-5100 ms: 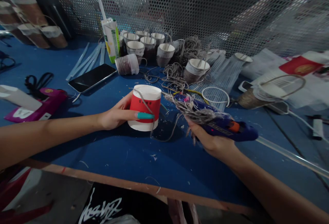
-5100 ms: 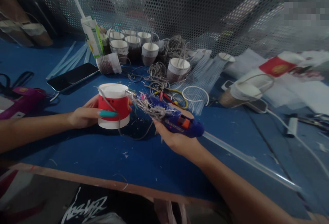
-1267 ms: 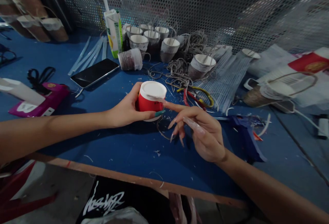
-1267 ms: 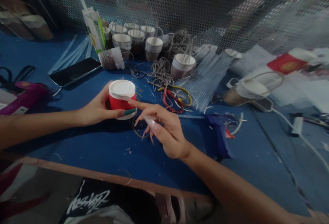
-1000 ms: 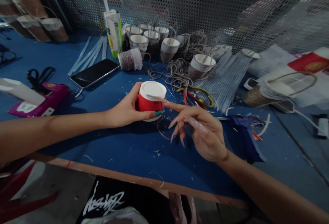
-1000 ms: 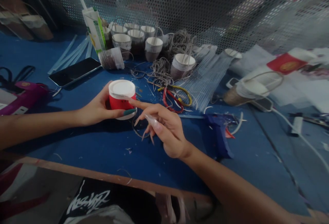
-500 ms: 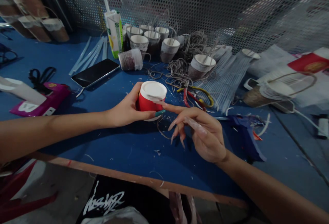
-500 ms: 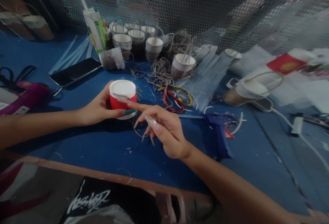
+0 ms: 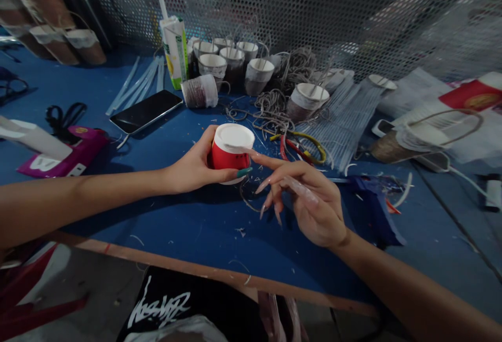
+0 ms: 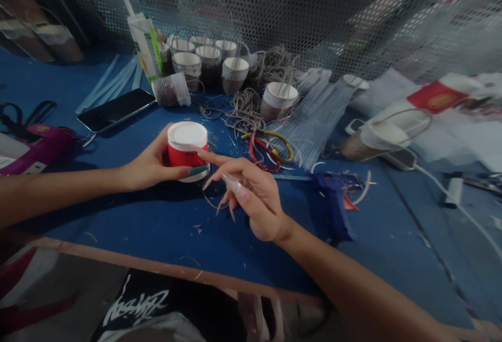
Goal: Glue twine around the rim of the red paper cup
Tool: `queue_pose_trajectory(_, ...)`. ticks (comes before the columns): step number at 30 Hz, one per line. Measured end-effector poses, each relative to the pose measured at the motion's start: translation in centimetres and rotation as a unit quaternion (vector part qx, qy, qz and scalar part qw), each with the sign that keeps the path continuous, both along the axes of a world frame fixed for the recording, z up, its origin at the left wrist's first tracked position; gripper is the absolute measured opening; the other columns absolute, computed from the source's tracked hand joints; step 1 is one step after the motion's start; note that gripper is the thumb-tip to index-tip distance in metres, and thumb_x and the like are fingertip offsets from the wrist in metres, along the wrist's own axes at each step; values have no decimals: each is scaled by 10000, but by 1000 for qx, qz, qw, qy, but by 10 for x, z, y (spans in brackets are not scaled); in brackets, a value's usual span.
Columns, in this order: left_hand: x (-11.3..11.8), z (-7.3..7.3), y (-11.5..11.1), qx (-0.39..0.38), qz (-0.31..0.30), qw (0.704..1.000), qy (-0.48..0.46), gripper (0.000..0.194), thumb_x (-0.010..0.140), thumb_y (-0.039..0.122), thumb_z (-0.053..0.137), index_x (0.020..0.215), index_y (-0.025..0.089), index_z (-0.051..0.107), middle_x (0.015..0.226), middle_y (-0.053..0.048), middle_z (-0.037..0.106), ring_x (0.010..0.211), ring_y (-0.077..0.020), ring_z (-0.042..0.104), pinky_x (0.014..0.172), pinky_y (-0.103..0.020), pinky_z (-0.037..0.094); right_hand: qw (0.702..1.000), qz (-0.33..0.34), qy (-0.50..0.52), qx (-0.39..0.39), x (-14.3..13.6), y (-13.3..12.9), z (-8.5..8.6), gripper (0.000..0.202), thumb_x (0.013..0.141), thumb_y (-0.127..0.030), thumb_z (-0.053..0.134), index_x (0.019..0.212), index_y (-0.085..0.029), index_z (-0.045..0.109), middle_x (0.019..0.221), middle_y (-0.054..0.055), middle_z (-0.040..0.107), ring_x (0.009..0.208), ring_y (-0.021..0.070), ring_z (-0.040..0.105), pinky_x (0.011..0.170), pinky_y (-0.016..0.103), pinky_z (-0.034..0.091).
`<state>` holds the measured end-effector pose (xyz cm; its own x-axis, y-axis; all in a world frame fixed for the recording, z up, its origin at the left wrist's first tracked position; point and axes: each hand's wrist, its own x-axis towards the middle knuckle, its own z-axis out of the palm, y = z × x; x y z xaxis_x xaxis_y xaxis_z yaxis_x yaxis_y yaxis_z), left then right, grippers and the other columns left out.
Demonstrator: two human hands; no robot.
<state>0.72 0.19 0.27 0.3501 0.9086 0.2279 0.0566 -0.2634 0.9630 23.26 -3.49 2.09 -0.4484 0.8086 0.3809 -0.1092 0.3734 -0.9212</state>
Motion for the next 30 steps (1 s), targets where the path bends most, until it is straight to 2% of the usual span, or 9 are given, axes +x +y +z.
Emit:
queue_pose_trajectory(4,0,1,-1,-5,-7,1000,1,577,695,308,774,1178,202,476,1162,-72,625,1132,-261,596,1046,-454,461,1000,10,9,22,3,1,-2,234,962,-371,511,955,-218,689,1291,88,702,517,113,607,412,271,440)
queue_pose_trajectory(8,-1,1,-2,-2,-15,1000,-2,593,692,311,777,1190,197,476,1172,-82,638,1120,-258,611,1032,-446,479,1000,18,7,19,3,3,-3,230,977,-314,488,950,-214,692,1298,85,699,486,97,595,399,264,429)
queue_pose_trajectory(21,-1,-2,0,-10,-39,999,-37,667,699,321,783,1282,205,480,1263,-114,621,1199,-304,586,1037,-470,488,999,-22,31,-14,1,3,2,250,972,-324,507,880,-213,711,1272,79,714,443,91,555,354,269,440)
queue_pose_trajectory(30,-3,-4,0,-7,-44,999,-31,669,703,336,791,1277,206,471,1273,-110,624,1201,-301,588,1043,-469,484,999,-33,40,11,0,4,3,253,960,-354,523,893,-218,725,1253,81,724,462,102,586,355,267,444)
